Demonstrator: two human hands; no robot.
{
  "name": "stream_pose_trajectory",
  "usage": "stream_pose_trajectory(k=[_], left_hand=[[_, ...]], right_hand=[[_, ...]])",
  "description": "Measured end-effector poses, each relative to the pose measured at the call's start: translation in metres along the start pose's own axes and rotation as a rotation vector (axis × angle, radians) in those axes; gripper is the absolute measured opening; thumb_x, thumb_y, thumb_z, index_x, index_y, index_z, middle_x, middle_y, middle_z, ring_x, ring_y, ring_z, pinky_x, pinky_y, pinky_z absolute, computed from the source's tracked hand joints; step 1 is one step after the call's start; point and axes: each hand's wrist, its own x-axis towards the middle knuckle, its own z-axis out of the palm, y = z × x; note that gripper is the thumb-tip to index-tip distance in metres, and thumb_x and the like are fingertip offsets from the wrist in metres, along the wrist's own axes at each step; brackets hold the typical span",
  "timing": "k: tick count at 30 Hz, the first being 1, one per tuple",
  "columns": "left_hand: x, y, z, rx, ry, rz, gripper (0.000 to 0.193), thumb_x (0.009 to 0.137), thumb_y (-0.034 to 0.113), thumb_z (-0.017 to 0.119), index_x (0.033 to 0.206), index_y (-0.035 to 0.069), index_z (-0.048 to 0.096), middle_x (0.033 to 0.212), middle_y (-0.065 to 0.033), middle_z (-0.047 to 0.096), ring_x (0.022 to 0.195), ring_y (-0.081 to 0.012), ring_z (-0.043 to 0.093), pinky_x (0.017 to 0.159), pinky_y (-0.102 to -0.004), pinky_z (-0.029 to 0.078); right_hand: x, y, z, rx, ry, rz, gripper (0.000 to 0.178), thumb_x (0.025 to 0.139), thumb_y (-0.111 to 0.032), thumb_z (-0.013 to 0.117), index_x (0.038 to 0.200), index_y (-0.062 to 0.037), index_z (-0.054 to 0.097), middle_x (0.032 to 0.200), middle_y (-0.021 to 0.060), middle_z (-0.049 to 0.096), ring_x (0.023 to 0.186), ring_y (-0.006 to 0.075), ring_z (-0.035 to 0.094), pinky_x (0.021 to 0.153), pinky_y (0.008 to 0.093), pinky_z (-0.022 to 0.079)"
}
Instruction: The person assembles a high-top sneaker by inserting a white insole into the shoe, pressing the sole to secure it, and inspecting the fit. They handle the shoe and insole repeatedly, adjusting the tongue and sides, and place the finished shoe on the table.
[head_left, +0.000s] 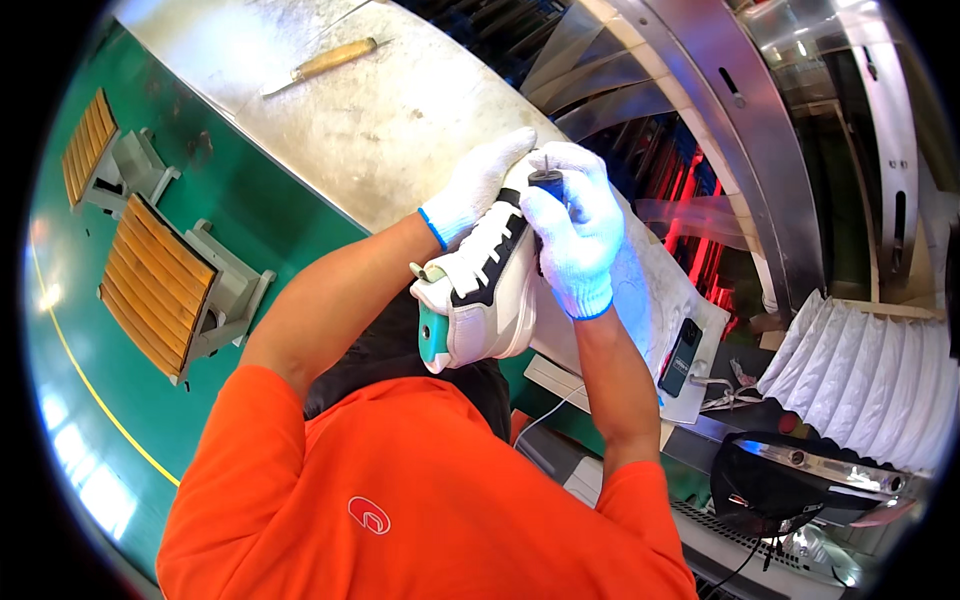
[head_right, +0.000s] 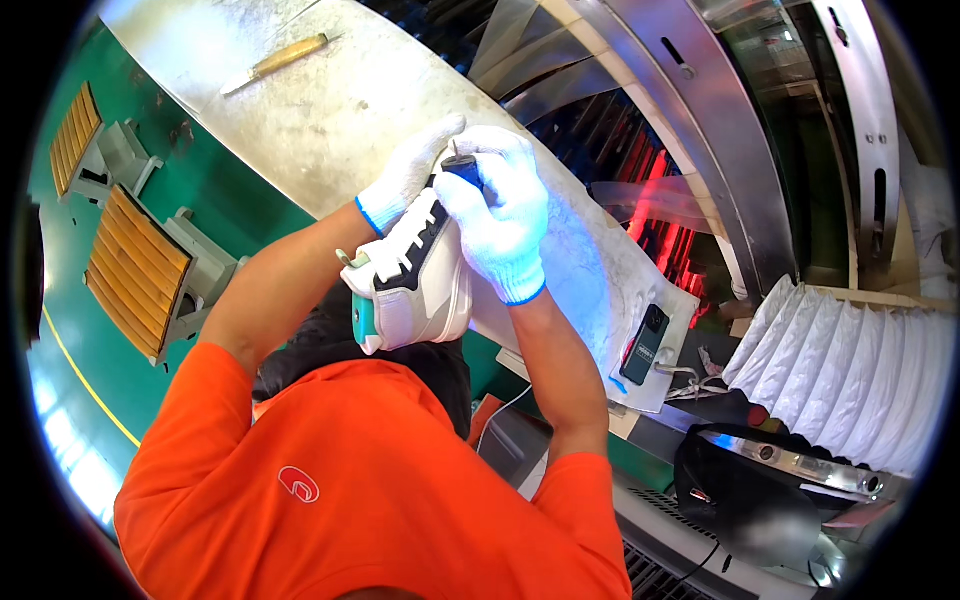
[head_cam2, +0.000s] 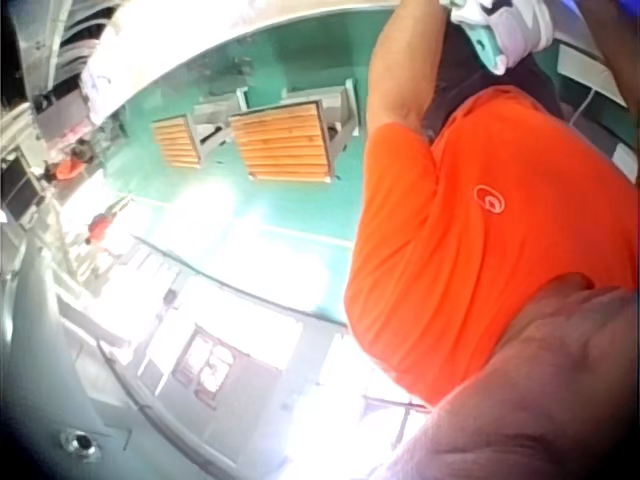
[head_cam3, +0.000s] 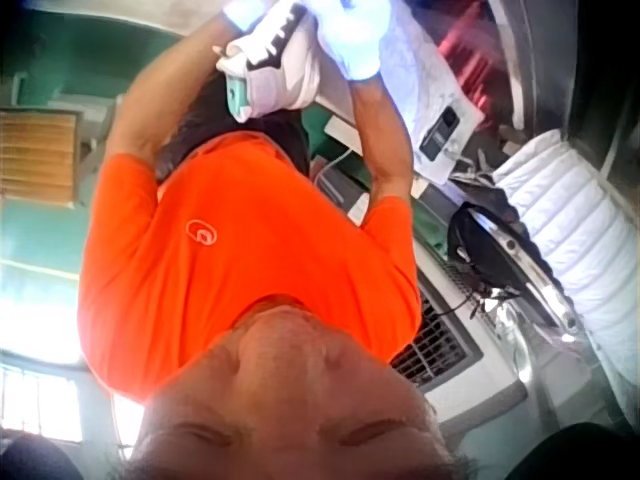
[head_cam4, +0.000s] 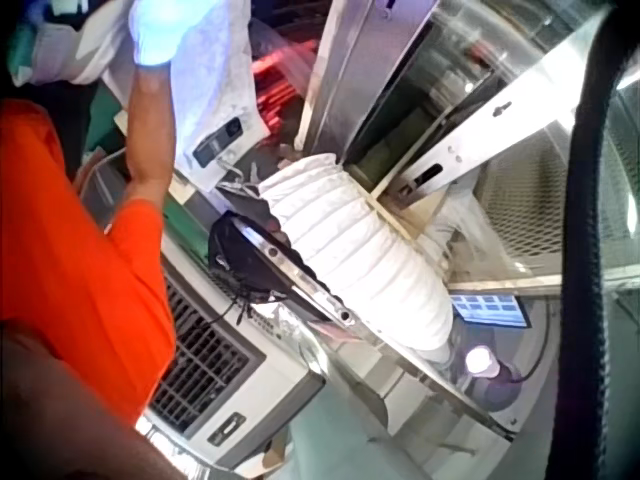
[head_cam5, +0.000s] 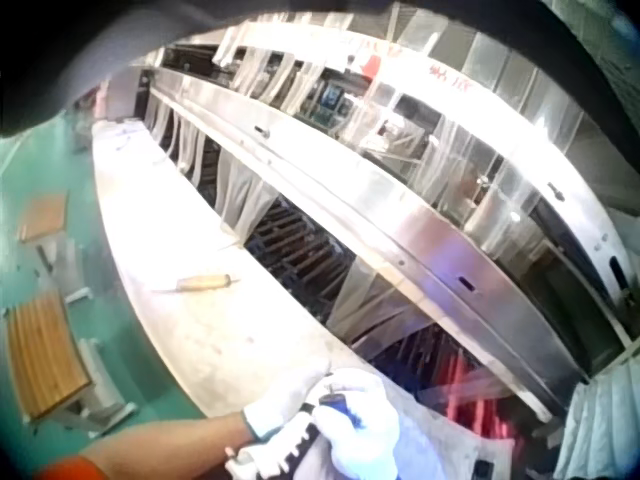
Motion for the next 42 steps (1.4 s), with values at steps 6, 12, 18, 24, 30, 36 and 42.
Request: stream_pose_trajectory(k=[6, 12, 18, 24, 30, 36, 42], left_hand=[[-0.013, 0.003, 0.005, 0.058, 0.013, 0.02, 0.034, 0.107, 0.035, 0.073, 0.108, 0.002, 0.08, 0.095, -0.007, 0.077, 0.083, -0.0145, 0.069, 0.076, -0.0334, 0.057], [0.008, -0.009, -0.015, 0.101, -0.053, 0.054, 0.038, 0.108, 0.04, 0.072, 0.102, 0.004, 0.079, 0.093, -0.0041, 0.075, 0.083, -0.0111, 0.066, 0.074, -0.0317, 0.056], [-0.002, 0.007, -0.009, -0.043, -0.136, -0.107, 0.04, 0.111, 0.044, 0.066, 0.104, 0.005, 0.076, 0.092, -0.0073, 0.077, 0.079, -0.017, 0.073, 0.073, -0.0332, 0.061], [0.012, -0.004, -0.014, -0.078, -0.125, -0.149, 0.038, 0.111, 0.043, 0.066, 0.109, 0.007, 0.076, 0.094, -0.008, 0.078, 0.078, -0.019, 0.073, 0.073, -0.0353, 0.062], [0.016, -0.001, -0.024, 0.057, -0.026, -0.038, 0.044, 0.108, 0.048, 0.07, 0.115, 0.005, 0.076, 0.097, -0.0073, 0.077, 0.083, -0.0171, 0.071, 0.076, -0.036, 0.06], [-0.015, 0.007, 0.061, 0.659, 0.24, 0.064, 0.056, 0.103, 0.047, 0.075, 0.121, -0.006, 0.075, 0.107, -0.0138, 0.077, 0.085, -0.0204, 0.072, 0.074, -0.0364, 0.059], [-0.084, 0.048, 0.113, 0.746, -0.68, 0.124, 0.061, 0.09, 0.013, 0.088, 0.146, 0.001, 0.065, 0.13, -0.0065, 0.073, 0.118, -0.0174, 0.069, 0.108, -0.0368, 0.055]], right_hand=[[-0.005, -0.011, 0.003, -0.155, 0.03, -0.006, 0.021, 0.089, 0.003, 0.073, 0.11, 0.0064, 0.072, 0.126, 0.0127, 0.066, 0.107, 0.0192, 0.066, 0.092, 0.0309, 0.054], [-0.002, -0.037, 0.006, -0.296, -0.068, -0.335, 0.023, 0.083, -0.003, 0.082, 0.105, 0.0007, 0.074, 0.112, 0.0164, 0.074, 0.101, 0.0352, 0.071, 0.093, 0.0427, 0.058], [-0.047, -0.074, -0.014, 0.233, 0.503, 0.178, 0.02, 0.101, -0.017, 0.077, 0.104, 0.002, 0.075, 0.104, 0.0173, 0.075, 0.095, 0.0297, 0.074, 0.088, 0.0366, 0.059], [-0.169, 0.1, -0.122, -0.797, 0.353, 0.638, 0.035, 0.1, -0.024, 0.077, 0.124, 0.0026, 0.074, 0.12, 0.01, 0.077, 0.114, 0.0263, 0.071, 0.102, 0.0385, 0.055], [-0.2, -0.005, -0.067, -0.089, 0.497, 0.42, 0.086, 0.089, -0.031, 0.091, 0.157, 0.0056, 0.053, 0.156, 0.0252, 0.06, 0.143, 0.0372, 0.061, 0.122, 0.0455, 0.047], [-0.178, -0.047, 0.052, -0.178, 0.428, 0.415, 0.106, 0.074, -0.026, 0.102, 0.159, 0.0038, 0.046, 0.143, 0.0227, 0.067, 0.13, 0.0356, 0.068, 0.11, 0.0427, 0.055], [-0.2, -0.008, 0.066, 0.261, 0.768, 0.271, 0.07, 0.096, -0.022, 0.085, 0.156, -0.0004, 0.056, 0.141, 0.0164, 0.069, 0.119, 0.0323, 0.073, 0.102, 0.0464, 0.063]])
